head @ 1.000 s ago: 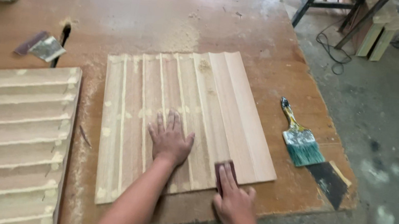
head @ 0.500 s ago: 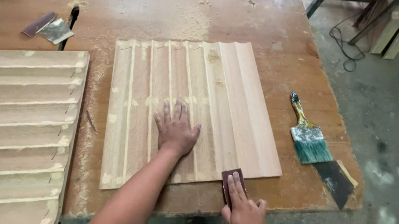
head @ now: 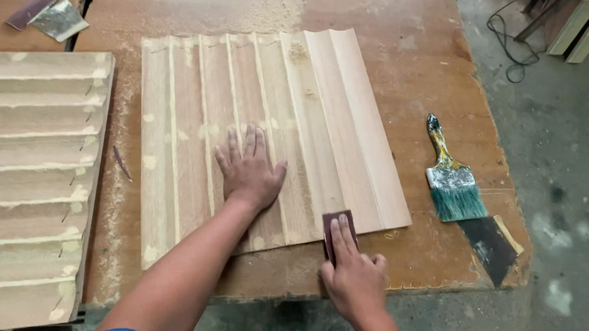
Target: The person sands the surface of a grooved wooden board by hand using sandpaper and then wipes the dust away with a brush.
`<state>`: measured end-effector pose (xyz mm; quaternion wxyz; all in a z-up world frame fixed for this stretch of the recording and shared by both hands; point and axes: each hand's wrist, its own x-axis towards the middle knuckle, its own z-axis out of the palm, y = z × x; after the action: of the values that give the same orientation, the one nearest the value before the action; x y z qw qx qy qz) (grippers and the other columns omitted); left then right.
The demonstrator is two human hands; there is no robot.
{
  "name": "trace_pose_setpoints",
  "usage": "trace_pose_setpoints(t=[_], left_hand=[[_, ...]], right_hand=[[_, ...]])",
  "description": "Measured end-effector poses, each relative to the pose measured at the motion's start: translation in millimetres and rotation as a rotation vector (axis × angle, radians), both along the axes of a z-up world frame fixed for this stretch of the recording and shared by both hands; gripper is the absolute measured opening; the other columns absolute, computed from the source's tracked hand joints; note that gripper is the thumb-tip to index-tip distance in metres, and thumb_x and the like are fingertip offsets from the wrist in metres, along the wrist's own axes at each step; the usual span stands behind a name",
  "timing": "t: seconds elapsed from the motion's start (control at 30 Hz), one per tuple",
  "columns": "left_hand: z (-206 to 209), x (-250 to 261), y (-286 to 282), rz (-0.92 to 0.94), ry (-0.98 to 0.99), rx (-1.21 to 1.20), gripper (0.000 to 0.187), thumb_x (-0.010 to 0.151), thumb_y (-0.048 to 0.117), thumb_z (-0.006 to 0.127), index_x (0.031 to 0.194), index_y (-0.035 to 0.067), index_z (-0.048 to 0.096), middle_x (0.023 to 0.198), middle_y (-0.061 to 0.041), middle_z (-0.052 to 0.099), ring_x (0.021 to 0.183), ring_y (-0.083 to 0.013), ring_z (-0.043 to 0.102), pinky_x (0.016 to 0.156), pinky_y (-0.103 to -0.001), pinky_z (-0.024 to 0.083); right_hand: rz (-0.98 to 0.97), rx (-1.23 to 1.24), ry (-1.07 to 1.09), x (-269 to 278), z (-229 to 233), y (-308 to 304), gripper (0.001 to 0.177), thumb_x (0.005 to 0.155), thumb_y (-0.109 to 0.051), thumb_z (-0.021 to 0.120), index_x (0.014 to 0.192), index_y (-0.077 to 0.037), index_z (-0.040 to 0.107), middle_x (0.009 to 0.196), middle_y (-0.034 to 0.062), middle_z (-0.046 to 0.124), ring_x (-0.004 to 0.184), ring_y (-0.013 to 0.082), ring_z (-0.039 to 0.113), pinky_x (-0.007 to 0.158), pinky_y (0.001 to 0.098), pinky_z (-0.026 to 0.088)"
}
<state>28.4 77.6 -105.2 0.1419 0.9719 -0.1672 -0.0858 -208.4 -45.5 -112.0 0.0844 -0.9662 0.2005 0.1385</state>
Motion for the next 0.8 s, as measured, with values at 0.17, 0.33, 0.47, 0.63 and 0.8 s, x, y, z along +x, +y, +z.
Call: trace_pose_setpoints(t=[0.17,0.33,0.47,0.63,0.8], left_hand=[[-3.7,-5.4,2.0,-0.019,0.012,0.006,0.089,0.093,0.061,0.039,0.163,0.009,0.017,0.172,-0.008,0.011,0.156,-0.043,-0.002,0.119,-0.07,-0.001],[22.4,-6.2,4.5,-0.026,0.076,0.053,0.085,0.099,0.062,0.034,0.164,0.009,0.022,0.173,-0.008,0.017,0.158,-0.0422,0.001,0.122,-0.069,-0.002],[18.2,-8.5,5.8,-0.033,0.083,0.064,0.087,0.097,0.062,0.039,0.164,0.009,0.022,0.173,-0.008,0.016,0.158,-0.0428,0.001,0.122,-0.069,-0.001],[17.9,-7.8,6.8,-0.035,0.078,0.043,0.086,0.098,0.062,0.037,0.164,0.009,0.022,0.173,-0.008,0.015,0.158,-0.0424,0.0,0.122,-0.069,-0.003],[16.5,-8.3,8.9,-0.051,0.082,0.048,0.084,0.099,0.06,0.034,0.164,0.009,0.022,0.173,-0.009,0.015,0.157,-0.0428,0.001,0.121,-0.069,-0.002]], right_hand=[[-0.072,0.156,0.108,-7.0,46.7,16.7,0.075,0.096,-0.038,0.034,0.165,-0.027,0.006,0.174,-0.0149,0.004,0.089,0.0176,0.076,0.108,0.0481,0.037],[0.025,0.077,0.081,-2.4,18.0,-3.5,0.082,0.087,-0.038,0.039,0.165,-0.033,0.016,0.174,-0.0124,0.009,0.111,0.0353,0.071,0.105,0.0554,0.035],[0.052,0.042,0.072,-14.8,8.1,1.1,0.082,0.086,-0.037,0.043,0.165,-0.031,0.019,0.173,-0.0105,0.015,0.108,0.033,0.073,0.101,0.0536,0.038],[0.03,0.103,0.049,-2.4,17.4,2.5,0.082,0.086,-0.037,0.038,0.166,-0.03,0.017,0.174,-0.0084,0.013,0.11,0.0363,0.071,0.103,0.0557,0.036],[0.017,0.148,0.061,-8.2,-4.3,0.1,0.084,0.085,-0.035,0.037,0.166,-0.029,0.017,0.174,-0.0047,0.014,0.112,0.0363,0.071,0.102,0.0559,0.036]])
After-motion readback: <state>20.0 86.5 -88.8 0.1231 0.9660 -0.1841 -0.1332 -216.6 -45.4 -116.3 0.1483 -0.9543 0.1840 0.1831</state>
